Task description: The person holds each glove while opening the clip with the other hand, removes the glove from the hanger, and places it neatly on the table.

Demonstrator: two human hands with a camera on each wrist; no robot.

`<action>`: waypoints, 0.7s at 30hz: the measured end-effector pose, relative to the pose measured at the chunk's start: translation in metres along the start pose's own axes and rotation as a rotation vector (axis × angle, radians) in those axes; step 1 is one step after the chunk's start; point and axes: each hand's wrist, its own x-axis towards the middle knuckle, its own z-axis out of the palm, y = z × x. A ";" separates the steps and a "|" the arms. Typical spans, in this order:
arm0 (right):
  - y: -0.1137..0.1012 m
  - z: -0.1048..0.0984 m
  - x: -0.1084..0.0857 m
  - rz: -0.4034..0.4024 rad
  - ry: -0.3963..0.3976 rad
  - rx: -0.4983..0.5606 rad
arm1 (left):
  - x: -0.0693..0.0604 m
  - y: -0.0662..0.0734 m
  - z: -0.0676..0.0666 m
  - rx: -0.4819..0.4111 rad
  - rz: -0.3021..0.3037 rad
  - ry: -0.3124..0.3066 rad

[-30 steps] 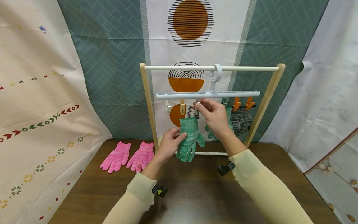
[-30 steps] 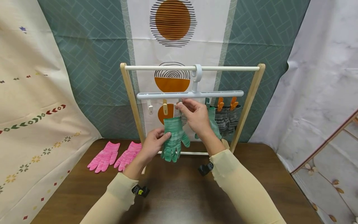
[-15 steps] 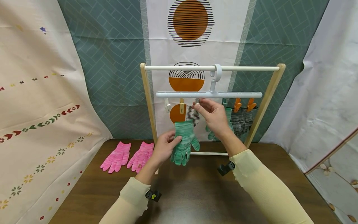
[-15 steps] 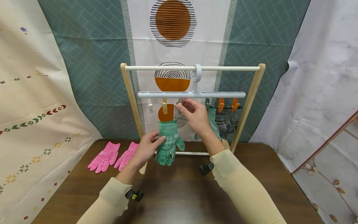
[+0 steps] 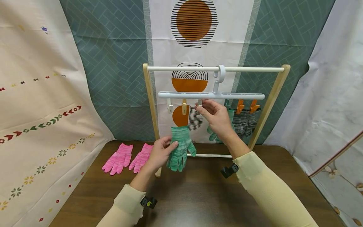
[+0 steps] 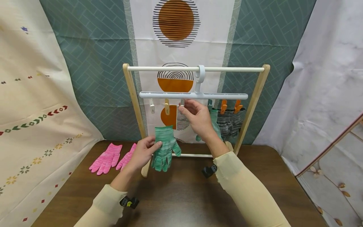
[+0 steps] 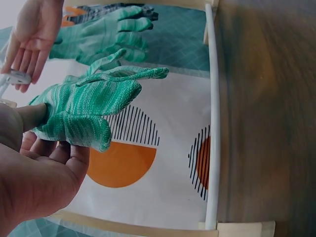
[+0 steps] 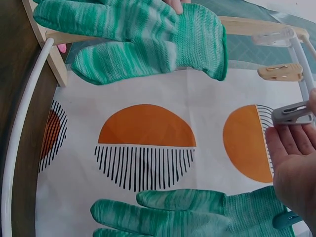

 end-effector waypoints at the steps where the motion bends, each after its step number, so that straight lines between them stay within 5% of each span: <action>1: -0.001 0.000 0.000 -0.001 -0.002 0.003 | -0.001 -0.001 -0.002 0.007 0.002 -0.002; 21: 0.001 0.000 0.001 -0.039 0.013 -0.006 | -0.017 -0.009 -0.030 0.035 0.013 -0.011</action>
